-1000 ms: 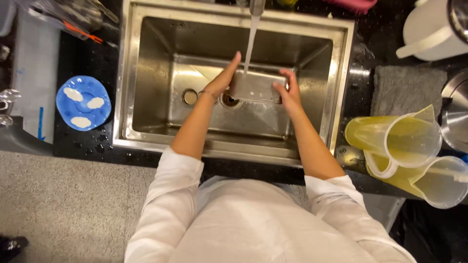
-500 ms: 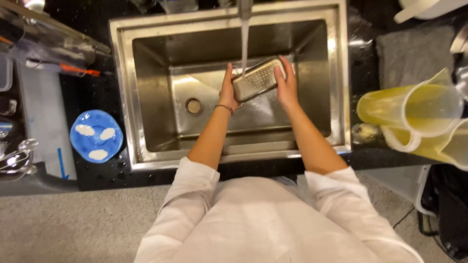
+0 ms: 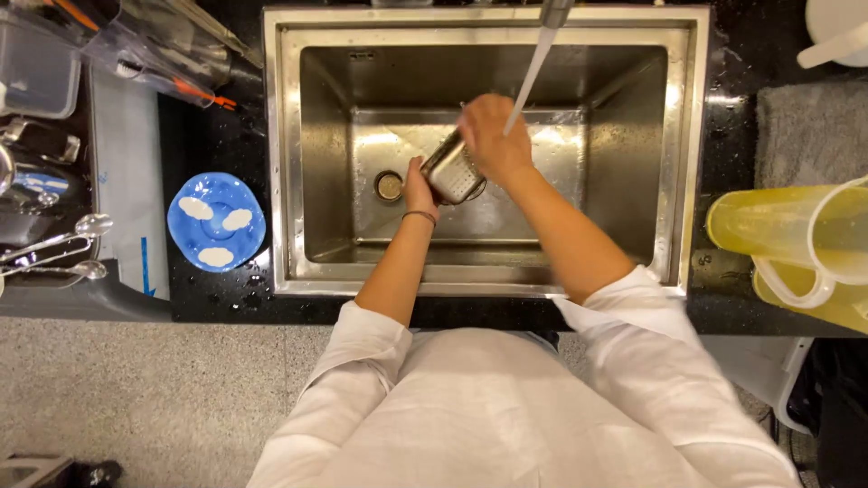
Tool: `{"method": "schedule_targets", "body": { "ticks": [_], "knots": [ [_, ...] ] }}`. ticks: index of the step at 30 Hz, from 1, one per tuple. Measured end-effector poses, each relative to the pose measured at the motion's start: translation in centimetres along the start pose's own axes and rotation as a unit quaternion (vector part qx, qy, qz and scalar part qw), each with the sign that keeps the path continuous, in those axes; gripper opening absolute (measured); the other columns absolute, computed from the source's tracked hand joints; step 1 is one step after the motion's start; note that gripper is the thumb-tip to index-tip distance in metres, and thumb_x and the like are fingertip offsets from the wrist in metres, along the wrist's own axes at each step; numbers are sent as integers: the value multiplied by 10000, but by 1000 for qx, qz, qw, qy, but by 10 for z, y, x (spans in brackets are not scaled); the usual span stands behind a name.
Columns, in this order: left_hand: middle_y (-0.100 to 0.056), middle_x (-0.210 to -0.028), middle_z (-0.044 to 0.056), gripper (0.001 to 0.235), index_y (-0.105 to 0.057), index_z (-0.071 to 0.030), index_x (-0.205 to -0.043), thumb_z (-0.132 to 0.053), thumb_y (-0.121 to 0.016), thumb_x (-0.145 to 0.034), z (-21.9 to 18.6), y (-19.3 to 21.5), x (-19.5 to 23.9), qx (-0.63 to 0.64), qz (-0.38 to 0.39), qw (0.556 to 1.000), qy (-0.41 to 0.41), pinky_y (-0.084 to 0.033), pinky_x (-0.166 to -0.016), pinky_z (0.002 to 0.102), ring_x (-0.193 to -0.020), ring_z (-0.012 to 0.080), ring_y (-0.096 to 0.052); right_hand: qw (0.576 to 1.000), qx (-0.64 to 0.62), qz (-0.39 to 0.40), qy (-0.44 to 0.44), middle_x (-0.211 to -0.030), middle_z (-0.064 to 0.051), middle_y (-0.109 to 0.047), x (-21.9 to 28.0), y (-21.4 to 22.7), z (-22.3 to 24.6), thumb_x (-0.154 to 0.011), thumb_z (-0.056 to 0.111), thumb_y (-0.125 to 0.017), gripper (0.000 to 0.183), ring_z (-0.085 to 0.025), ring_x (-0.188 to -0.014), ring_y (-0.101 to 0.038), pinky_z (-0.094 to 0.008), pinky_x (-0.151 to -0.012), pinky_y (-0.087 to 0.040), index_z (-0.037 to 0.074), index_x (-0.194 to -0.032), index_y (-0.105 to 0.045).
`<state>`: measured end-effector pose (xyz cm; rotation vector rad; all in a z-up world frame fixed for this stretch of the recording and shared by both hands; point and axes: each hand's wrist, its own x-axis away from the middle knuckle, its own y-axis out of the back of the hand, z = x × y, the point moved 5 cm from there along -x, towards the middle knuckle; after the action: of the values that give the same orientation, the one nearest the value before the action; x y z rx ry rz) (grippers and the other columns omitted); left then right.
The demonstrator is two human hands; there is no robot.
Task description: Cleaning a metal container, sink, and various kitchen pitchers/tools.
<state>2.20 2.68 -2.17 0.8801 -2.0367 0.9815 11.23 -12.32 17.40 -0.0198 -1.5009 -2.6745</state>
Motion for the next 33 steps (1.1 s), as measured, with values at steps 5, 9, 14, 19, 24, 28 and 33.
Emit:
{"method": "schedule_targets", "body": {
  "ticks": [5, 9, 14, 19, 24, 28, 33],
  "knots": [
    [-680, -837, 88, 359, -700, 70, -832, -281, -663, -898, 2, -1, -11, -141, -46, 982, -116, -516, -704, 392, -746, 200, -590, 894, -27, 94, 437, -1258, -129, -669, 40, -20, -3, -1001, 367, -575, 362, -369, -1248, -557, -593, -1112, -340, 86, -1215, -651],
    [-644, -765, 149, 434, -681, 96, -785, -315, -668, -926, 34, 3, -41, -272, -89, 947, -146, -470, -669, 415, -698, 214, -525, 991, -102, 87, -7, -1282, -83, -662, 30, -38, -55, -1109, 487, -483, 421, -314, -1233, -584, -460, -1120, -438, 145, -1297, -641],
    [-753, -900, 152, 394, -729, 89, -920, -284, -607, -950, 38, -16, -51, -145, -106, 981, -80, -561, -742, 433, -792, 250, -704, 965, -14, 168, 201, -1655, -142, -228, 39, -37, -41, -999, 553, -476, 700, -476, -1539, -166, -628, -1228, -90, 173, -1579, -388],
    [-734, -930, 233, 467, -743, 92, -938, -332, -569, -1031, 60, -2, -82, -332, -135, 915, -188, -510, -828, 458, -870, 346, -677, 984, -13, 180, -3, -1724, -159, -57, 31, -106, -105, -1074, 613, -303, 735, -460, -1562, -23, -621, -1240, -20, 209, -1669, -151],
    [-745, -844, 202, 459, -740, 22, -842, -388, -577, -967, 37, -19, -13, -246, -260, 921, -154, -522, -777, 444, -802, 350, -693, 965, -155, 209, 27, -1745, -160, -91, 6, -162, -157, -1083, 597, -279, 742, -339, -1610, -82, -586, -1279, -46, 154, -1648, -91],
    [-685, -754, 200, 478, -647, 34, -738, -354, -578, -1009, 42, -20, -58, -305, -158, 922, -181, -506, -719, 471, -709, 347, -652, 911, -348, 175, -135, -1637, -216, -291, -25, -179, -222, -1099, 648, -421, 779, -367, -1478, -302, -557, -1243, -291, 92, -1617, -255],
    [-581, -791, 66, 362, -595, -45, -844, -355, -601, -1029, 33, -55, -47, -255, 90, 961, -49, -505, -692, 438, -712, 221, -552, 740, -505, 242, -373, -1492, -114, -421, 18, -53, -178, -830, 653, -556, 832, -390, -1255, -515, -649, -1053, -472, 273, -1535, -331]
  ]
}}
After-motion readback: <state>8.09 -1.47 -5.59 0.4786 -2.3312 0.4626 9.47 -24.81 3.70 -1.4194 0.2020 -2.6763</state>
